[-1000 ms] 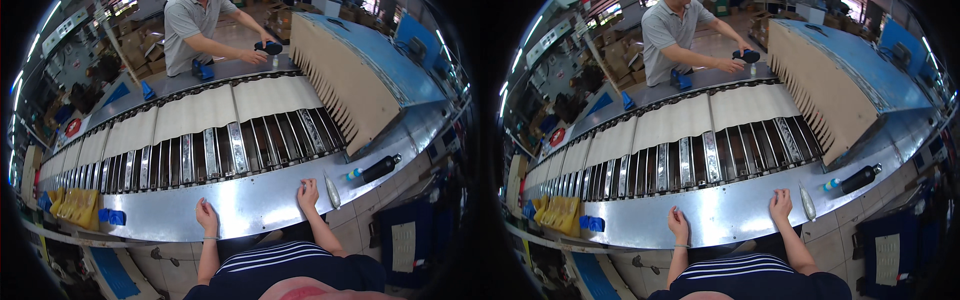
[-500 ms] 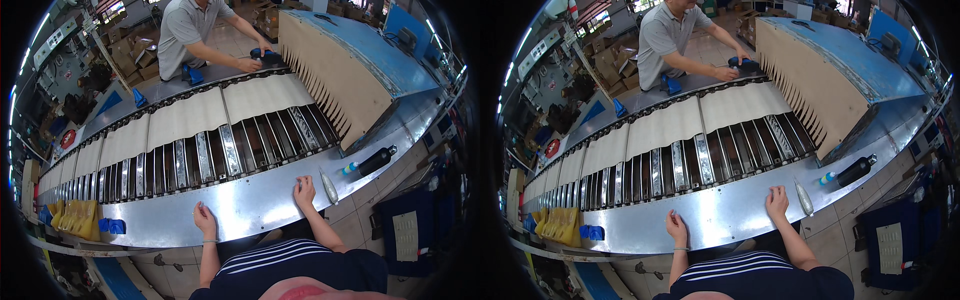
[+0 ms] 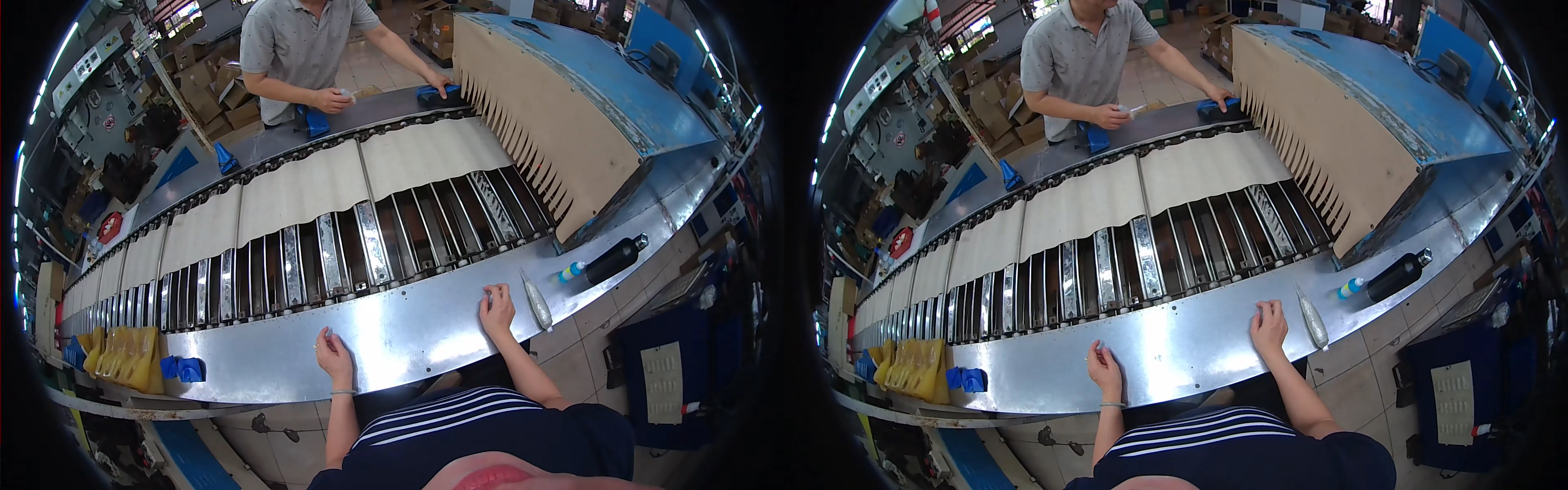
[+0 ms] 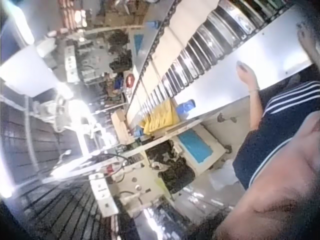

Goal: Applying adhesive and cleaning shoe components on a conveyor belt in a factory setting.

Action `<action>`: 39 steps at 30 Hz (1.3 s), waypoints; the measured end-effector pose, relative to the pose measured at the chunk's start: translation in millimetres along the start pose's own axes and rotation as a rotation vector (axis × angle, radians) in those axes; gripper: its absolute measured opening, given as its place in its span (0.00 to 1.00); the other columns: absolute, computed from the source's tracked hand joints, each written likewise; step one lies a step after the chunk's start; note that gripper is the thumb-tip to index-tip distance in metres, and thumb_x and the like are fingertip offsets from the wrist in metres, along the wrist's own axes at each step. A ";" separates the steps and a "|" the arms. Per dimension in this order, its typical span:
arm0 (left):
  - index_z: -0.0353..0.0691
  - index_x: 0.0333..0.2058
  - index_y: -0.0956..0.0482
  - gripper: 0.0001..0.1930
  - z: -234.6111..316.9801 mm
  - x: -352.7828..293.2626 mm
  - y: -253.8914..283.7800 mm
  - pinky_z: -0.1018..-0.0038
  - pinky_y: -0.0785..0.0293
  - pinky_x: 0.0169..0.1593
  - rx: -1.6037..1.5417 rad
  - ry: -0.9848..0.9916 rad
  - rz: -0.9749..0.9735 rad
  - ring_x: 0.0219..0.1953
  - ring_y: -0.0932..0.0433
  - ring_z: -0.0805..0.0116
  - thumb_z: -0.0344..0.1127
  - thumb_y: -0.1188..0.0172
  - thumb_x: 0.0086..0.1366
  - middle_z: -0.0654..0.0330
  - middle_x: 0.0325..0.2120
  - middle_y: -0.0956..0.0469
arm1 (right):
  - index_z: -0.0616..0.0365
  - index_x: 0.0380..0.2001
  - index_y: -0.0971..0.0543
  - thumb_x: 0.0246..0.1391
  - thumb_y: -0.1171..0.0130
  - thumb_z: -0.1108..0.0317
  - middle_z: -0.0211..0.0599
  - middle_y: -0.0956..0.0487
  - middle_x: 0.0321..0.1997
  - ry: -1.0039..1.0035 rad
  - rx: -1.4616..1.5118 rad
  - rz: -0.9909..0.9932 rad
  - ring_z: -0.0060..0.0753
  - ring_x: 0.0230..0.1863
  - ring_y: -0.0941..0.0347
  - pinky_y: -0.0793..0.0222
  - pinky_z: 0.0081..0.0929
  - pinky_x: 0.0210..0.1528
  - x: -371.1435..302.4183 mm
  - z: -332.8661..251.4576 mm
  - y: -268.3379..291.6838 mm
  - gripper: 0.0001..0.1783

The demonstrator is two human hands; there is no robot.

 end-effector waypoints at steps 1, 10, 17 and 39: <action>0.35 0.48 0.21 0.13 0.4 0.0 0.0 0.70 0.32 0.30 0.003 -0.002 0.000 0.23 0.30 0.68 0.31 0.41 0.66 0.60 0.24 0.26 | 0.52 0.40 0.22 0.52 0.42 0.72 0.41 0.28 0.44 0.013 -0.010 0.014 0.48 0.40 0.24 0.28 0.42 0.40 0.5 -1.2 0.9 0.11; 0.35 0.49 0.21 0.13 3.8 -0.2 -1.1 0.70 0.32 0.30 0.010 0.008 -0.004 0.24 0.30 0.68 0.31 0.41 0.66 0.60 0.24 0.25 | 0.52 0.40 0.21 0.52 0.41 0.72 0.40 0.27 0.44 0.022 -0.040 0.021 0.48 0.40 0.24 0.27 0.42 0.41 1.2 -1.7 2.5 0.11; 0.35 0.49 0.21 0.14 -0.5 -2.8 -4.9 0.71 0.31 0.31 0.019 0.012 -0.011 0.24 0.29 0.69 0.32 0.40 0.67 0.61 0.24 0.25 | 0.52 0.40 0.21 0.52 0.41 0.72 0.40 0.27 0.44 0.031 -0.038 0.029 0.48 0.40 0.24 0.28 0.42 0.41 3.3 -3.2 6.0 0.10; 0.36 0.49 0.20 0.13 -5.5 -3.0 -6.9 0.66 0.26 0.37 0.017 0.036 -0.026 0.32 0.21 0.57 0.28 0.45 0.68 0.51 0.34 0.19 | 0.55 0.39 0.22 0.53 0.43 0.76 0.42 0.26 0.43 -0.019 0.093 0.039 0.49 0.36 0.24 0.27 0.39 0.37 -2.0 11.8 4.5 0.10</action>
Point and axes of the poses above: each hand's wrist, its own x-axis towards the middle knuckle, its own y-axis out of the back of the hand, z = x × y, the point moved 9 cm from there along x, towards the middle knuckle
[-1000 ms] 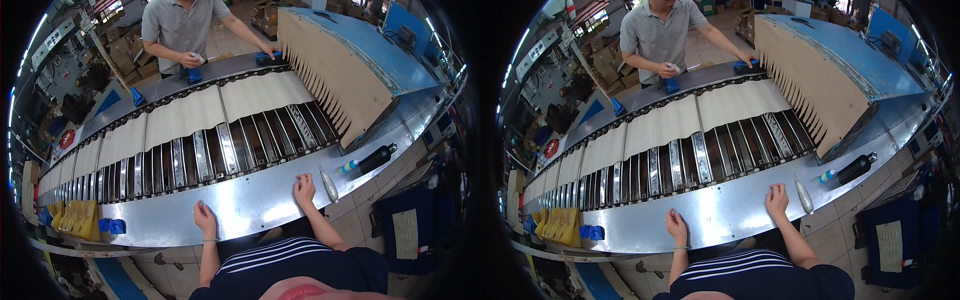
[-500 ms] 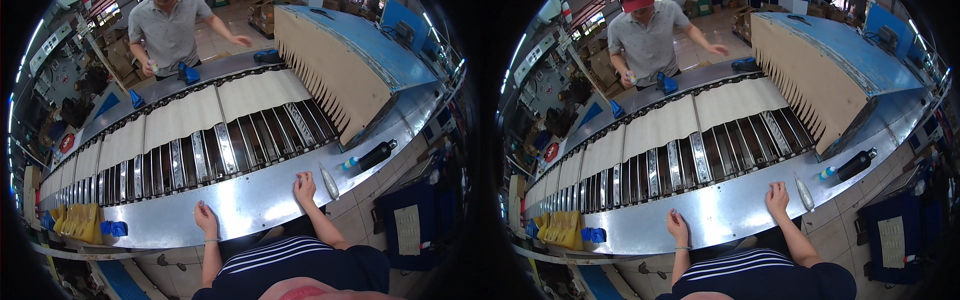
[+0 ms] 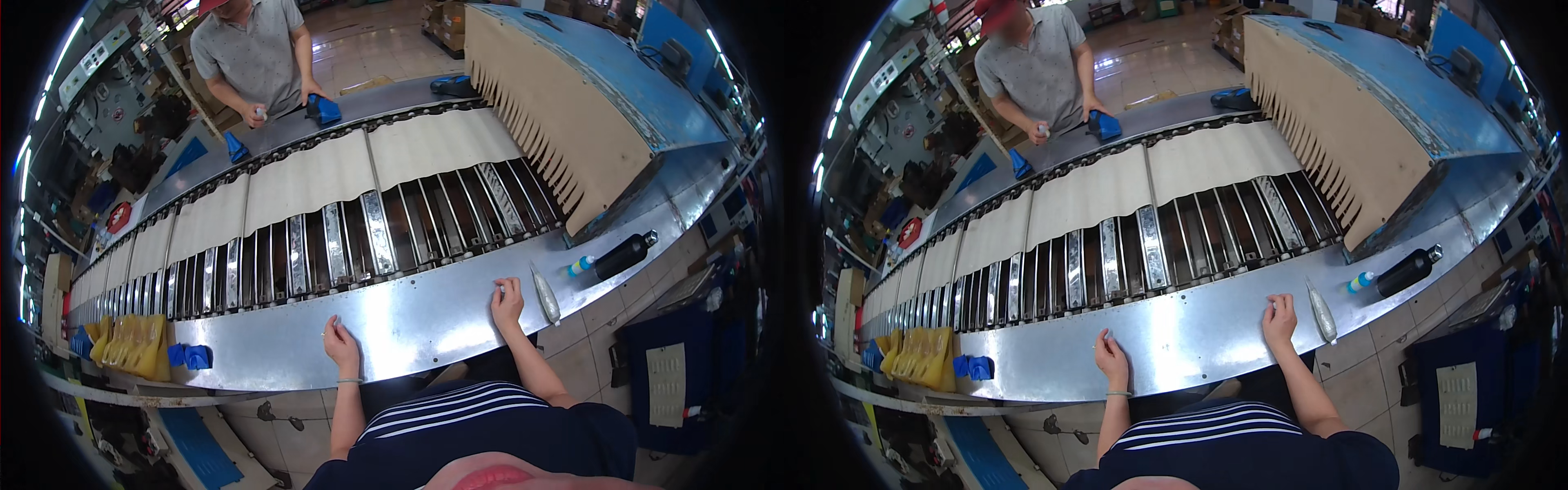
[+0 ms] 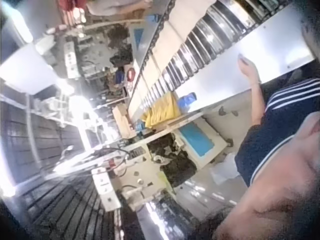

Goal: Applying adhesive and cleaning shoe components on a conveyor belt in a factory setting.

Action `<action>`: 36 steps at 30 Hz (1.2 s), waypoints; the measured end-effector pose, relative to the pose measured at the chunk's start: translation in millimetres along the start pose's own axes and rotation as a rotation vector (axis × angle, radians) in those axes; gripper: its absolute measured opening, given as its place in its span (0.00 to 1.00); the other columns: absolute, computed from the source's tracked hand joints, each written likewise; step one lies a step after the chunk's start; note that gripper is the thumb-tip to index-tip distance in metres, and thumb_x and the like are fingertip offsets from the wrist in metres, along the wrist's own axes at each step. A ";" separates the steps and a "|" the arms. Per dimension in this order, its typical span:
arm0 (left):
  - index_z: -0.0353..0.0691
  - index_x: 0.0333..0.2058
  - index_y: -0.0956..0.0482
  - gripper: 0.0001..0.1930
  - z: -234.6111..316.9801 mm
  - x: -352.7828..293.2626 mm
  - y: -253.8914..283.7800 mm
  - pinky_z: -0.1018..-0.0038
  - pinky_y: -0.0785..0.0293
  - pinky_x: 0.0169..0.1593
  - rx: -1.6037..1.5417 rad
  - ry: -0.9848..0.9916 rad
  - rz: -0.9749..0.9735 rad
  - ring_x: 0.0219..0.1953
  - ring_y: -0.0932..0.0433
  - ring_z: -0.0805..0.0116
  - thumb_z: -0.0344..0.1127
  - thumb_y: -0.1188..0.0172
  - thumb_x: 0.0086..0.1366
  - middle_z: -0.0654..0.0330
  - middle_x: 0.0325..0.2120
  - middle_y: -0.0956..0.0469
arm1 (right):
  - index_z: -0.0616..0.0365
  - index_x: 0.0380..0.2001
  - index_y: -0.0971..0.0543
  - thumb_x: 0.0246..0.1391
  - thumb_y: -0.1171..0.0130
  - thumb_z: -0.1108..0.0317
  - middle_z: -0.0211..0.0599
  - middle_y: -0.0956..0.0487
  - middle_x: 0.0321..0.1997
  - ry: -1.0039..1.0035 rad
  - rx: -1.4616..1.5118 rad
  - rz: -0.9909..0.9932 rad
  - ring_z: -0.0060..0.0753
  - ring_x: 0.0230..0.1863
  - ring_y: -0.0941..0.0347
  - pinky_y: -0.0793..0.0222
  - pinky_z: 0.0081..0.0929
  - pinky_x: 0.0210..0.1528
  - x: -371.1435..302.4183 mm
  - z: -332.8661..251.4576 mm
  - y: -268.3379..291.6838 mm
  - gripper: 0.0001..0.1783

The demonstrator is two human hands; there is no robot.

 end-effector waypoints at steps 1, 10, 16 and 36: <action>0.37 0.49 0.20 0.13 2.0 -0.7 0.7 0.66 0.26 0.37 0.003 -0.004 0.003 0.31 0.22 0.57 0.29 0.45 0.67 0.51 0.34 0.19 | 0.56 0.39 0.22 0.53 0.44 0.77 0.42 0.26 0.43 0.011 0.008 0.008 0.49 0.36 0.24 0.27 0.39 0.36 0.2 -0.8 0.6 0.10; 0.36 0.48 0.21 0.13 12.2 -1.3 8.6 0.67 0.28 0.35 -0.066 0.004 0.028 0.29 0.26 0.62 0.27 0.43 0.65 0.55 0.29 0.24 | 0.58 0.36 0.21 0.55 0.43 0.79 0.43 0.26 0.41 0.201 -0.011 0.038 0.43 0.30 0.25 0.28 0.33 0.27 -1.9 -16.0 1.3 0.06; 0.33 0.46 0.22 0.14 14.8 -4.4 19.5 0.70 0.29 0.36 -0.133 0.001 0.130 0.31 0.30 0.63 0.18 0.46 0.61 0.55 0.36 0.30 | 0.59 0.37 0.22 0.54 0.43 0.79 0.41 0.26 0.41 0.182 0.012 0.036 0.42 0.29 0.25 0.29 0.33 0.28 -3.0 -8.7 3.0 0.08; 0.31 0.46 0.23 0.13 15.4 0.9 -0.6 0.71 0.31 0.33 -0.084 -0.054 0.058 0.29 0.31 0.66 0.21 0.44 0.62 0.54 0.37 0.31 | 0.57 0.39 0.20 0.51 0.43 0.79 0.45 0.25 0.40 0.096 0.026 -0.169 0.54 0.37 0.24 0.27 0.42 0.38 -1.6 -7.1 11.0 0.11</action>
Point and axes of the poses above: each hand's wrist, its own x-axis towards the middle knuckle, its own y-axis out of the back of the hand, z = x × y, the point moved 9 cm from there along x, towards the middle knuckle
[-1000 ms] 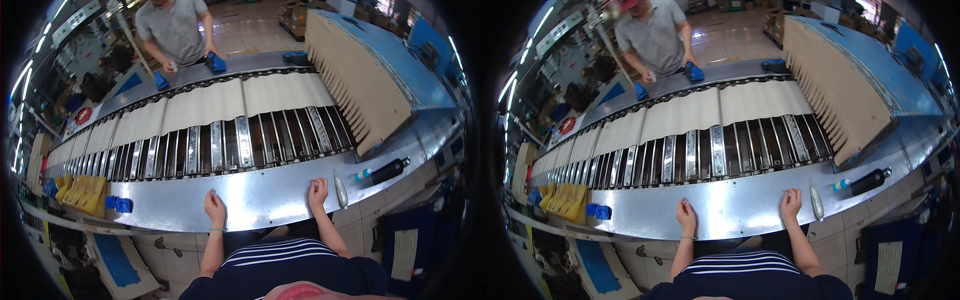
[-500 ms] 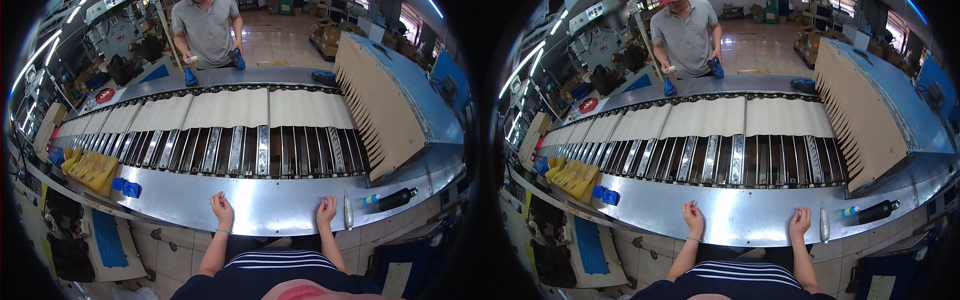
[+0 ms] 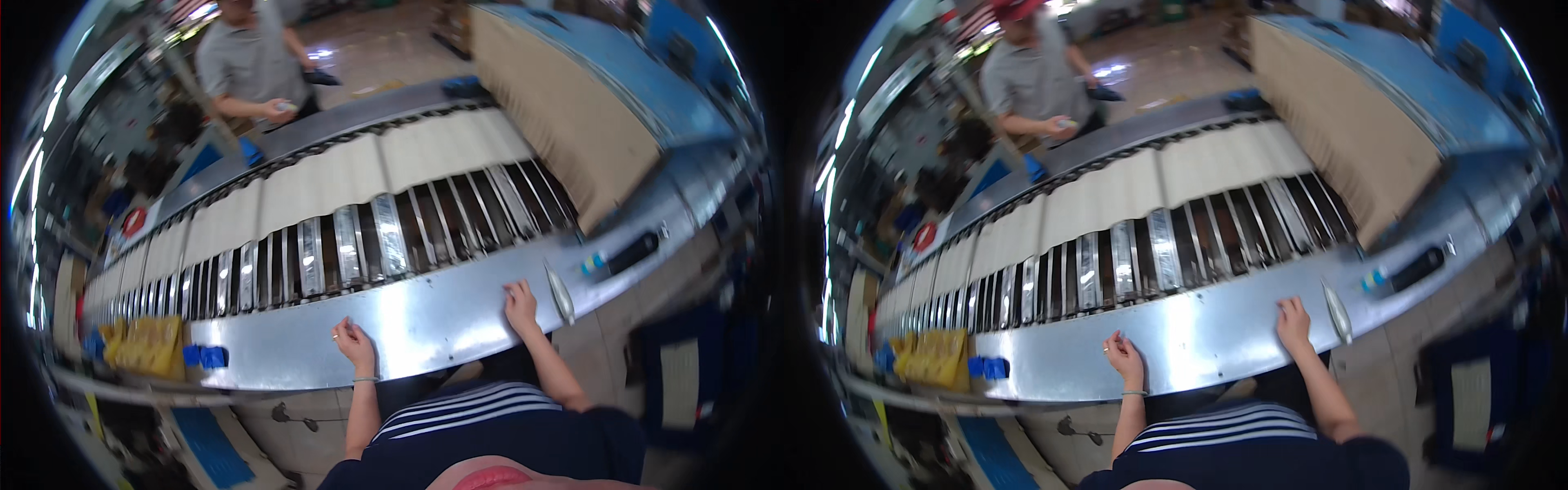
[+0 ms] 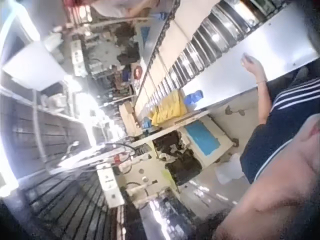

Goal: Applying adhesive and cleaning shoe components on a conveyor belt in a factory setting.

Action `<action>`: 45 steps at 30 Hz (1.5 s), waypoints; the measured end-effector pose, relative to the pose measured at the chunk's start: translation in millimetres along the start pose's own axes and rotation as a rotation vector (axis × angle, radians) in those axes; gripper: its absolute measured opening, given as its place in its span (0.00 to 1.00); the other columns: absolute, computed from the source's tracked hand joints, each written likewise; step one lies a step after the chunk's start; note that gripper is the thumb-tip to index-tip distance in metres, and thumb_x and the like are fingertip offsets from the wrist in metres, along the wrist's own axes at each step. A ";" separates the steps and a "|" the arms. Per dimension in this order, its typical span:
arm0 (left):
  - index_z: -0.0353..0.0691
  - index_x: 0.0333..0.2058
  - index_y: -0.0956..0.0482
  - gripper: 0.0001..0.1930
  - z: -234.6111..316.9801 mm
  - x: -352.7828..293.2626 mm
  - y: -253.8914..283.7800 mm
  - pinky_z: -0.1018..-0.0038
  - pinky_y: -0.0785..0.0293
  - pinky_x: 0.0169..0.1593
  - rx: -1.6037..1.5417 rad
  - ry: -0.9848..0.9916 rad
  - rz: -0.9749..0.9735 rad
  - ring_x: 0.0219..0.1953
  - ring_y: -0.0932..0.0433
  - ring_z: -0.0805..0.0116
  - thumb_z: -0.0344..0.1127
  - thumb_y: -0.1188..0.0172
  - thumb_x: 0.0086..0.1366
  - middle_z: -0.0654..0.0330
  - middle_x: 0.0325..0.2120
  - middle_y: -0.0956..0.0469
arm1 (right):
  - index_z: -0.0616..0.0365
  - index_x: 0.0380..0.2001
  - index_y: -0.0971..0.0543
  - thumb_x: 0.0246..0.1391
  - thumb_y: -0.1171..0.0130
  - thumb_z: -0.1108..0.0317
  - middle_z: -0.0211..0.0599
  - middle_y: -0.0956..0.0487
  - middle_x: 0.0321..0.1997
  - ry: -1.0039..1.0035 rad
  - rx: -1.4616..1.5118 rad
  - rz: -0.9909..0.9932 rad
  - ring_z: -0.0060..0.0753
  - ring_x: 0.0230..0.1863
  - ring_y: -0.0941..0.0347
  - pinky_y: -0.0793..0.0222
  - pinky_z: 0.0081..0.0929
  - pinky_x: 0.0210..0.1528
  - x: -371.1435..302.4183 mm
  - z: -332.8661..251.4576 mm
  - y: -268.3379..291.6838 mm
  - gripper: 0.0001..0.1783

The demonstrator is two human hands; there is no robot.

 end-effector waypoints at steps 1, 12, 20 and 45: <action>0.30 0.47 0.23 0.14 -0.1 -2.1 2.1 0.71 0.32 0.33 -0.002 0.020 0.002 0.29 0.31 0.66 0.21 0.44 0.62 0.54 0.37 0.31 | 0.57 0.39 0.20 0.52 0.42 0.78 0.46 0.24 0.41 -0.023 0.020 -0.012 0.55 0.39 0.24 0.27 0.41 0.39 3.1 -3.1 -0.5 0.11; 0.29 0.49 0.24 0.15 13.0 -2.8 -3.5 0.72 0.30 0.35 0.018 0.004 -0.076 0.30 0.31 0.69 0.22 0.45 0.64 0.55 0.40 0.30 | 0.61 0.39 0.22 0.50 0.41 0.81 0.40 0.28 0.35 -0.215 0.205 0.388 0.36 0.27 0.28 0.30 0.31 0.31 21.4 47.1 67.9 0.12; 0.30 0.49 0.24 0.14 3.1 -6.2 -1.3 0.70 0.29 0.36 0.063 0.043 -0.049 0.31 0.30 0.66 0.23 0.46 0.64 0.53 0.40 0.28 | 0.62 0.43 0.20 0.48 0.33 0.83 0.30 0.21 0.36 -0.283 0.492 0.408 0.15 0.30 0.27 0.29 0.15 0.32 89.1 90.9 69.4 0.17; 0.40 0.67 0.36 0.30 42.8 -7.7 -44.6 0.41 0.64 0.73 0.517 -0.112 -0.349 0.74 0.57 0.36 0.50 0.51 0.72 0.38 0.72 0.52 | 0.65 0.47 0.23 0.59 0.38 0.77 0.44 0.20 0.39 -0.609 1.486 -0.090 0.40 0.40 0.19 0.18 0.34 0.44 521.9 -156.9 -101.2 0.12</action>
Point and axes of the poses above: each hand's wrist, its own x-axis towards the middle knuckle, its own y-axis out of the back of the hand, z = x × y, the point moved 9 cm from there along x, towards the middle knuckle
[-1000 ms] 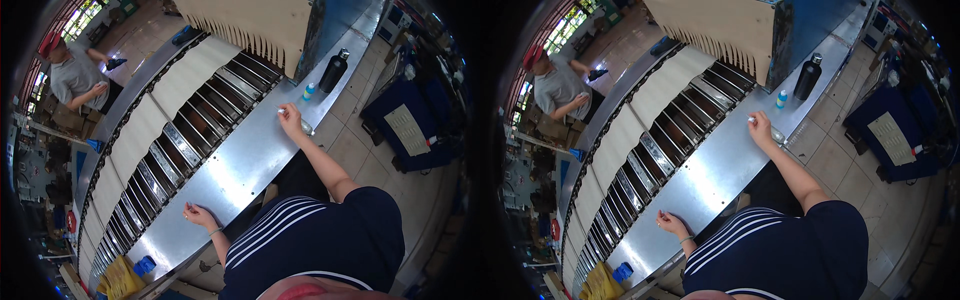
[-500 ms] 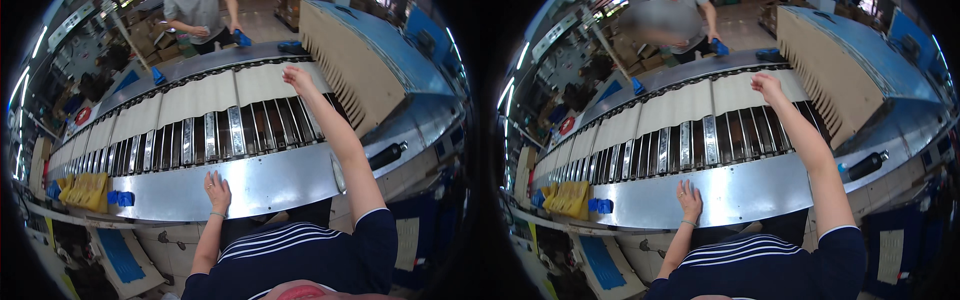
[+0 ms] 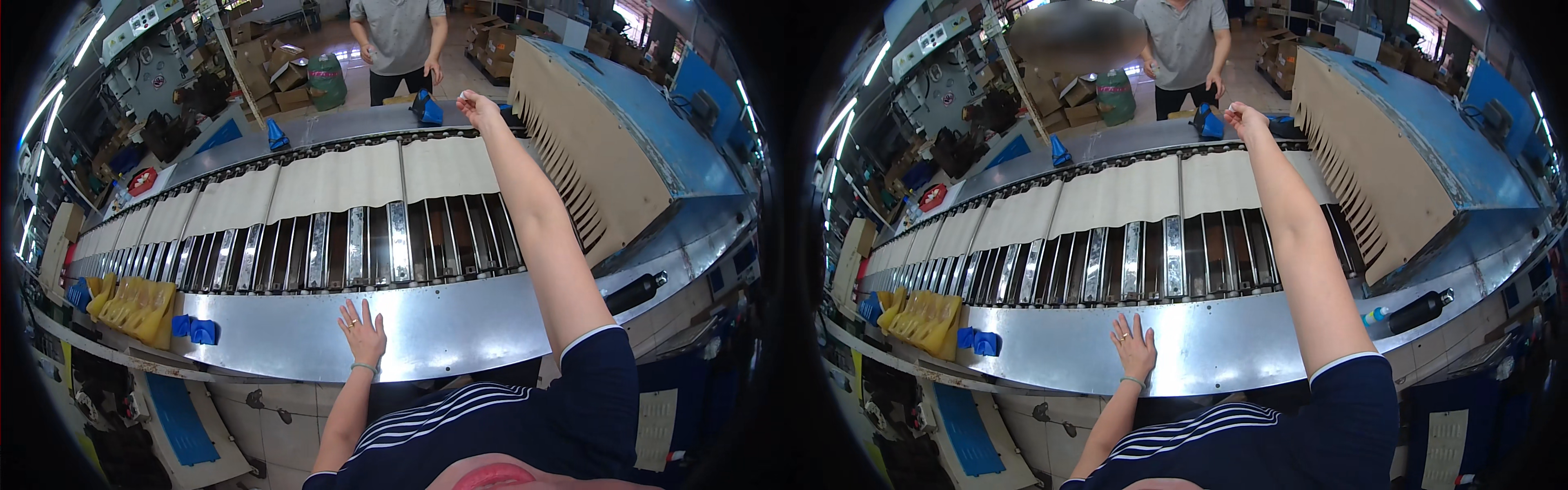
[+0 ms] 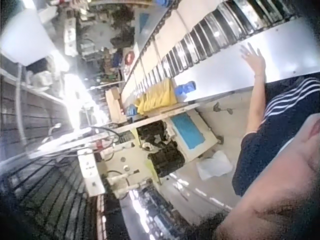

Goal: Applying adhesive and cleaning shoe components on a conveyor belt in a factory setting.

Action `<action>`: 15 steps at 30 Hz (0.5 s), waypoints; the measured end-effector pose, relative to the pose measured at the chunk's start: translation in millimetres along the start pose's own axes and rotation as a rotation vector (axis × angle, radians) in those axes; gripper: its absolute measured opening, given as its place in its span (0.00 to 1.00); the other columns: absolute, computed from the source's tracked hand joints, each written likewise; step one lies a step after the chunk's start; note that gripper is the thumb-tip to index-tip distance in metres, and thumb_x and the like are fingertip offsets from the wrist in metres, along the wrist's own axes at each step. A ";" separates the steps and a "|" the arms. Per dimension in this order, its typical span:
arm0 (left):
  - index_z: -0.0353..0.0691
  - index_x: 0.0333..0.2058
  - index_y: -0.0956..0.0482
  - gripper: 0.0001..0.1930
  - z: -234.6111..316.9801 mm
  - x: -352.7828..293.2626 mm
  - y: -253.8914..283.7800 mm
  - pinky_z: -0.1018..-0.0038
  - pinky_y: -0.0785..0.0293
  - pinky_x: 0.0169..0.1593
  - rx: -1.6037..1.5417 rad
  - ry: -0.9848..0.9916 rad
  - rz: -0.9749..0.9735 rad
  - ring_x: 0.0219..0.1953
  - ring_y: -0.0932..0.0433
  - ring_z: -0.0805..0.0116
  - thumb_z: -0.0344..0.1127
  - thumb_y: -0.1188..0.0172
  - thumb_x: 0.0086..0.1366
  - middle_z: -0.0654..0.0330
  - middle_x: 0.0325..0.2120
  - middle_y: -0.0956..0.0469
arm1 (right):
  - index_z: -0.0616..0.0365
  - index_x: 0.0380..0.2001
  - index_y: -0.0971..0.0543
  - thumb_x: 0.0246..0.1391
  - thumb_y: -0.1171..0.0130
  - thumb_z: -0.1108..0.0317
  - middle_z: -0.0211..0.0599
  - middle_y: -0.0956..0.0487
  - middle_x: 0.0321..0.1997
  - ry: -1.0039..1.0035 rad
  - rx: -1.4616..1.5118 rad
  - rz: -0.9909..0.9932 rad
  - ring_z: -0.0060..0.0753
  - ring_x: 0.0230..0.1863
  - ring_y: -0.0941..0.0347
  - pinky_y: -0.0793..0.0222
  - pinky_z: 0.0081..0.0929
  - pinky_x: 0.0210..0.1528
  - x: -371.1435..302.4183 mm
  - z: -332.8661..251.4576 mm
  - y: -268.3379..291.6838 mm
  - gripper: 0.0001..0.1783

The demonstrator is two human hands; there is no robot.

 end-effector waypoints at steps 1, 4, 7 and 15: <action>0.40 0.67 0.36 0.30 0.3 0.0 0.2 0.41 0.64 0.73 0.001 0.002 0.001 0.74 0.57 0.36 0.49 0.51 0.72 0.38 0.72 0.52 | 0.65 0.47 0.23 0.60 0.38 0.77 0.45 0.20 0.40 -0.001 0.012 0.002 0.41 0.41 0.20 0.18 0.34 0.44 1.8 -1.2 -0.8 0.12; 0.41 0.68 0.36 0.30 0.8 -0.3 0.9 0.42 0.65 0.73 -0.006 0.010 -0.008 0.74 0.58 0.36 0.50 0.51 0.72 0.38 0.72 0.53 | 0.70 0.43 0.22 0.58 0.40 0.81 0.50 0.20 0.38 0.009 0.058 0.032 0.47 0.34 0.19 0.16 0.38 0.38 7.7 -8.3 -1.5 0.09; 0.41 0.68 0.36 0.31 -0.5 -0.4 0.2 0.42 0.67 0.73 -0.026 0.025 -0.029 0.75 0.60 0.37 0.51 0.52 0.72 0.38 0.73 0.55 | 0.67 0.47 0.24 0.61 0.40 0.78 0.47 0.21 0.40 0.010 -0.006 0.037 0.43 0.42 0.20 0.18 0.35 0.46 11.1 -16.2 -1.1 0.12; 0.41 0.68 0.37 0.31 4.9 1.9 -0.7 0.42 0.66 0.73 -0.021 0.023 -0.047 0.75 0.61 0.36 0.49 0.52 0.72 0.38 0.73 0.55 | 0.67 0.46 0.24 0.60 0.40 0.78 0.49 0.20 0.41 0.017 -0.040 0.038 0.43 0.41 0.20 0.18 0.38 0.45 19.5 -24.3 9.6 0.12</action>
Point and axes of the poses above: each hand's wrist, its own x-axis towards the middle knuckle, its own y-axis out of the back of the hand, z = x × y, the point moved 9 cm from there along x, towards the middle knuckle
